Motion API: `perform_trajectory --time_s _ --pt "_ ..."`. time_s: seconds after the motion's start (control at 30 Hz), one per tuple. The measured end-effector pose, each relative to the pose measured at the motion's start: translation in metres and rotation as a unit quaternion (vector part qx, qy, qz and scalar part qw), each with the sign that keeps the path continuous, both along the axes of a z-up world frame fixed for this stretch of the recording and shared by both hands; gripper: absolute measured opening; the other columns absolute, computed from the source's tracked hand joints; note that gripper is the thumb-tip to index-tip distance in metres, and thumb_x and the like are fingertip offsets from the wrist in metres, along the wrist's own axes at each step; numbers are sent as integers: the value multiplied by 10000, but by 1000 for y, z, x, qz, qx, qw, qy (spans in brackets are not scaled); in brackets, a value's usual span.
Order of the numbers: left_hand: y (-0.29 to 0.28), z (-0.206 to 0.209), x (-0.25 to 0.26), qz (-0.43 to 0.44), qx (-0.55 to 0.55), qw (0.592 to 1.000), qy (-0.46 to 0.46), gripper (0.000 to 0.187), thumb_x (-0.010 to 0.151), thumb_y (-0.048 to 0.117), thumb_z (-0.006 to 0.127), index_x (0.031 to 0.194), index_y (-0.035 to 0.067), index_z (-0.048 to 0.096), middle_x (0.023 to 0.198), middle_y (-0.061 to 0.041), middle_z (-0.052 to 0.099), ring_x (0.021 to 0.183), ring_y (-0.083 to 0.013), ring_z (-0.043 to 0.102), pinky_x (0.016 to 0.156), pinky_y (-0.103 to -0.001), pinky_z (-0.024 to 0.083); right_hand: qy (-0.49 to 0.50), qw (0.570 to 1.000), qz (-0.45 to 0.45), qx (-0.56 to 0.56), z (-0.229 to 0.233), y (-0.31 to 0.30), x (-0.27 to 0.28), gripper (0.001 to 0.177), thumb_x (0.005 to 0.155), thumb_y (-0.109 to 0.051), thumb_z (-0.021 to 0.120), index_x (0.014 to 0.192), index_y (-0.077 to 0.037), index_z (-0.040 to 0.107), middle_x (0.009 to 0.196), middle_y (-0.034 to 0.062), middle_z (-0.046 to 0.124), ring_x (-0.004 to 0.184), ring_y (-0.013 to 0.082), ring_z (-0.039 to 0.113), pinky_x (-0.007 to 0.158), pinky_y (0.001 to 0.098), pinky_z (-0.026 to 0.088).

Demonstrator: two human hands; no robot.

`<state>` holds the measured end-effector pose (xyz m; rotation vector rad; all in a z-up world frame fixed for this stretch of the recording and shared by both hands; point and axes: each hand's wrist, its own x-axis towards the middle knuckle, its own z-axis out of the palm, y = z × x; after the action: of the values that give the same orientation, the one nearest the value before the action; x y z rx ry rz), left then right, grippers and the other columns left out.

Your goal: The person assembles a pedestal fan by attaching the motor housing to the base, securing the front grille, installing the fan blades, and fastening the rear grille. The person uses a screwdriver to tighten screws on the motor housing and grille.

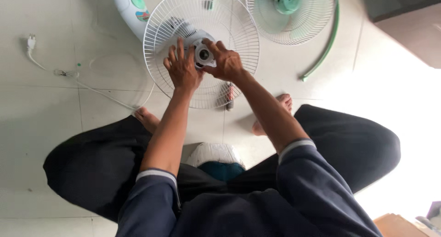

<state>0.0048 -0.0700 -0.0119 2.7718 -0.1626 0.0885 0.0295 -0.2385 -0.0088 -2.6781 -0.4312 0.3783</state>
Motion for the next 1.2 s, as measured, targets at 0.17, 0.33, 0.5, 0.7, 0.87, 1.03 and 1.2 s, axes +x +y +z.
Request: perform_trajectory --time_s 0.17,0.33,0.5,0.7,0.87,1.03,1.2 --pt "0 -1 -6 -2 30 998 56 814 670 360 826 1360 136 457 1506 -162 221 1327 -379 267 1024 -625 178 -93 990 96 -50 58 -85 -29 746 746 -473 712 1363 -168 425 1346 113 496 1225 366 473 915 486 443" --pt "6 6 -17 -24 53 995 87 853 697 364 792 1420 215 364 1536 -123 191 1399 -309 202 1077 -637 90 140 955 -20 -261 158 -165 -54 611 815 -409 656 1355 -187 477 1306 124 527 1083 320 596 894 461 490" --pt "2 21 -31 -37 78 984 154 895 730 381 749 1455 240 244 1541 -94 157 1414 -292 132 1073 -632 54 119 971 -119 -170 211 -163 -89 559 847 -388 653 1331 -149 508 1201 155 590 1027 301 625 919 430 491" --pt "2 31 -39 -21 55 984 170 860 751 384 729 1452 223 257 1534 -84 193 1406 -274 171 1087 -615 50 102 985 -77 -119 200 -142 -107 524 835 -335 679 1295 -138 526 1235 146 570 1124 306 557 972 441 442" --pt "13 23 -42 -3 10 991 134 808 764 378 735 1421 178 310 1478 -100 319 1372 -272 267 1062 -644 70 123 978 -84 -145 194 -146 -106 539 833 -330 683 1309 -139 517 1256 151 557 1153 321 542 979 460 439" --pt "21 5 -49 17 -35 996 87 718 730 299 770 1345 173 422 1339 -86 471 1268 -271 396 1016 -655 125 133 975 -94 -154 191 -142 -98 541 831 -324 679 1312 -149 507 1259 146 547 1142 323 545 968 466 440" --pt "15 -9 -41 13 -68 998 -5 559 723 254 794 1216 169 544 1201 -64 547 1174 -275 444 983 -593 187 145 971 -87 -168 186 -134 -89 529 835 -324 674 1309 -155 513 1247 136 561 1145 314 549 976 454 437"
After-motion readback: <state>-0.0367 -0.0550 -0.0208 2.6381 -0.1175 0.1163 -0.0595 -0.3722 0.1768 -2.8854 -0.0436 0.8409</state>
